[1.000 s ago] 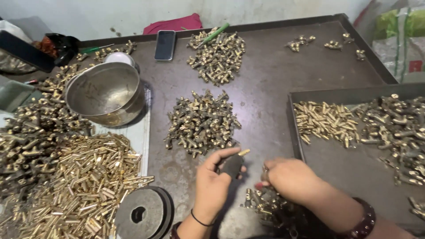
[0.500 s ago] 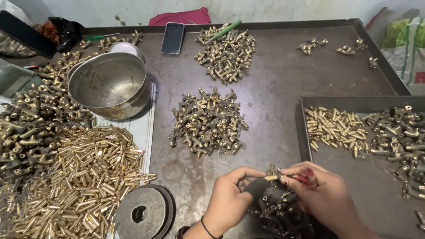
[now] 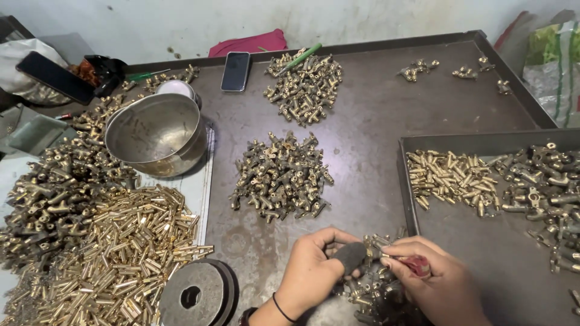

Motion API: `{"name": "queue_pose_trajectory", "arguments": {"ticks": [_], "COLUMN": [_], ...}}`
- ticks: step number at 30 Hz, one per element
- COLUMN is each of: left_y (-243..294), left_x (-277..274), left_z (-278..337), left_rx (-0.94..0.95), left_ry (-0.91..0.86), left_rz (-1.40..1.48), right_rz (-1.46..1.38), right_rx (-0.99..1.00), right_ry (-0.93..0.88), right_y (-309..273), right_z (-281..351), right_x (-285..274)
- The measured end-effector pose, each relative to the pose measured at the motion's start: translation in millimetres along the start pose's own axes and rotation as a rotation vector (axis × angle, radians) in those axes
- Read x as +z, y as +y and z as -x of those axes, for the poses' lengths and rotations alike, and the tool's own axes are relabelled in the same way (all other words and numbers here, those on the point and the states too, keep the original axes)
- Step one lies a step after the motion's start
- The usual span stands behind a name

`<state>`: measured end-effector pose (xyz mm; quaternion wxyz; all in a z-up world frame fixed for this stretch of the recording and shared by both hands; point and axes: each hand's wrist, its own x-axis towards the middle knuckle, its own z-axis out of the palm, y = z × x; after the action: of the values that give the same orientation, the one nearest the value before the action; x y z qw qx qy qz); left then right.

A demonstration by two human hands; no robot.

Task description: The recorder is inspecting, cleaning, and sorting small brass metal fittings at a workbench, using a small cloth and pliers.

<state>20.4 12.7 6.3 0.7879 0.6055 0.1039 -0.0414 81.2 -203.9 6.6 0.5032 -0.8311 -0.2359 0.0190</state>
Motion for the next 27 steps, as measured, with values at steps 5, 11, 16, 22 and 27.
{"name": "queue_pose_trajectory", "arguments": {"ticks": [5,11,16,22,27], "left_y": [7,0,32,45,14], "left_x": [16,1,-71,-96,-18], "left_z": [15,-8,-73,-98,-52], "left_rx": [0.44,0.631,0.747,0.616,0.753], "left_ry": [0.097,0.144,0.442,0.619,0.338], "left_rz": [-0.502,-0.907,-1.083,-1.394,-0.925], "right_rz": [-0.114,-0.398,-0.258,-0.152,0.61], "right_rx": [0.121,0.498,0.413,0.631,0.255], "right_ry": [0.039,0.008,0.085,0.039,0.119], "right_y": [16,40,16,52,114], "right_z": [7,2,-8,-23,-93], "right_x": [6,17,6,-37,-99]}}
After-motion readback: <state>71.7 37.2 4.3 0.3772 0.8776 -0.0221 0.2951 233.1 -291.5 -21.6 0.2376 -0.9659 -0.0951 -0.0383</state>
